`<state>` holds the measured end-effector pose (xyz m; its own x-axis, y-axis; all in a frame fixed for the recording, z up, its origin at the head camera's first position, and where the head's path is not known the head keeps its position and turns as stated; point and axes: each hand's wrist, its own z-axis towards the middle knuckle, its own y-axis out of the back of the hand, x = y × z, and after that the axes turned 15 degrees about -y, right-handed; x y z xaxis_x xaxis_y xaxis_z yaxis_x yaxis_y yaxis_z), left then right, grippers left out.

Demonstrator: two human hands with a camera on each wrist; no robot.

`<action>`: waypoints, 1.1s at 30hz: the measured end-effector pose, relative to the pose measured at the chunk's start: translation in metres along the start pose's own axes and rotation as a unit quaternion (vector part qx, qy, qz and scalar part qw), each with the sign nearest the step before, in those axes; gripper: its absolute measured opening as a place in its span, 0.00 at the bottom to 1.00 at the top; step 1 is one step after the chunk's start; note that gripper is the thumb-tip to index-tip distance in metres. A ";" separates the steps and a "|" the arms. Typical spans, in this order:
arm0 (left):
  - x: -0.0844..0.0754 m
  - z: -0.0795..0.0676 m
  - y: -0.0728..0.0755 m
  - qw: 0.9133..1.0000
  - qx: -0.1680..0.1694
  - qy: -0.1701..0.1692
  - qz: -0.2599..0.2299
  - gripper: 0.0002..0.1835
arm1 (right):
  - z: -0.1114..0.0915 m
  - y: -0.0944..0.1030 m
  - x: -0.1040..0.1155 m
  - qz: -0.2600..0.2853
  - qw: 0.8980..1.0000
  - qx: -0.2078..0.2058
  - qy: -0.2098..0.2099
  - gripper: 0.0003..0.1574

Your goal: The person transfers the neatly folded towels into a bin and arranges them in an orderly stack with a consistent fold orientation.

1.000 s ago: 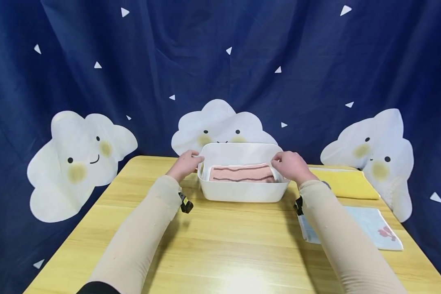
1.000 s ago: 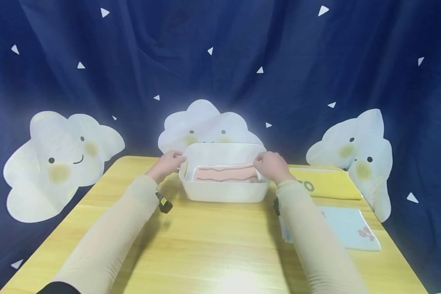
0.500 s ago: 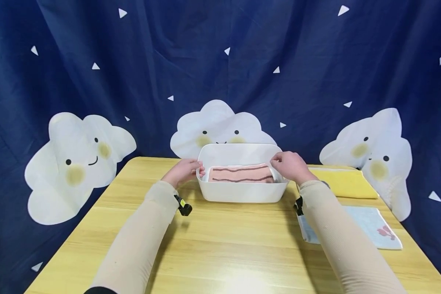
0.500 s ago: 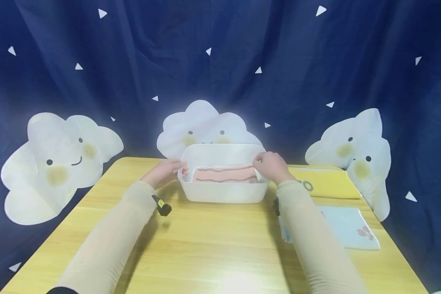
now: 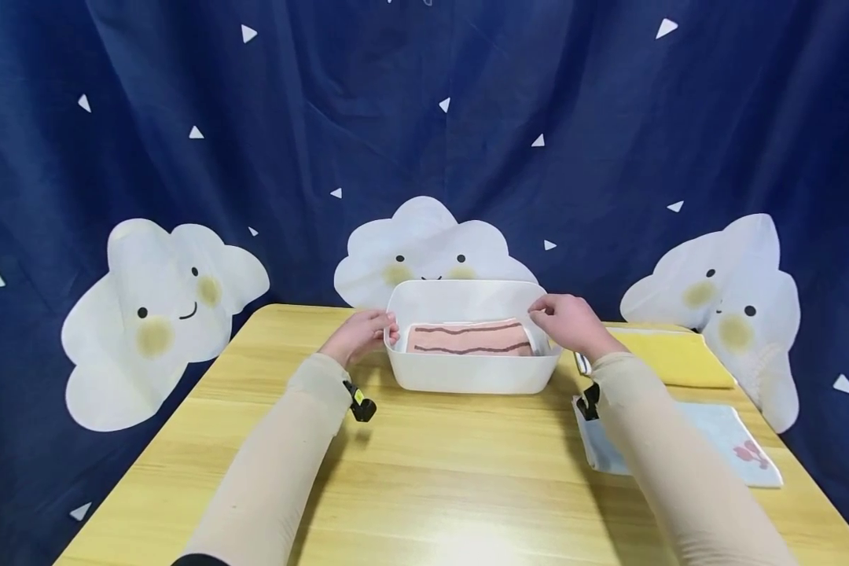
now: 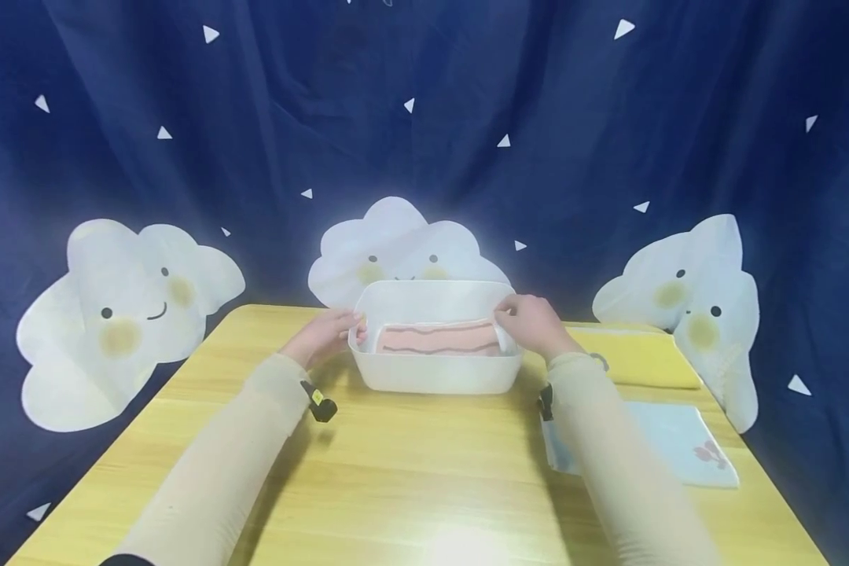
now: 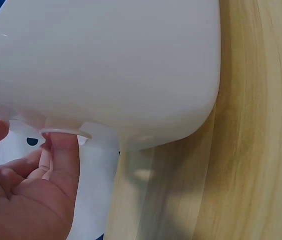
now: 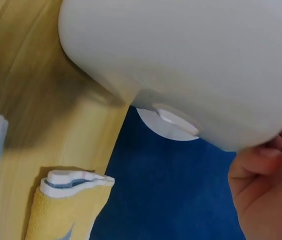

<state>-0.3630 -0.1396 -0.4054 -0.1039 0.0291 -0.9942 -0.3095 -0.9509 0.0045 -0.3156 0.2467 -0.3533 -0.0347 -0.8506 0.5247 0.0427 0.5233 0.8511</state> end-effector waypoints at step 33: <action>-0.001 -0.004 0.001 1.000 -0.001 -0.001 -0.007 0.20 | -0.091 0.049 -0.059 -0.068 0.997 0.000 0.045 0.26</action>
<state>-0.3596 -0.1413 -0.4048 -0.1015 0.0422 -0.9939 -0.3097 -0.9508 -0.0088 -0.2204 0.3181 -0.3444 0.0490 -0.9152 0.3999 0.0445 0.4020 0.9146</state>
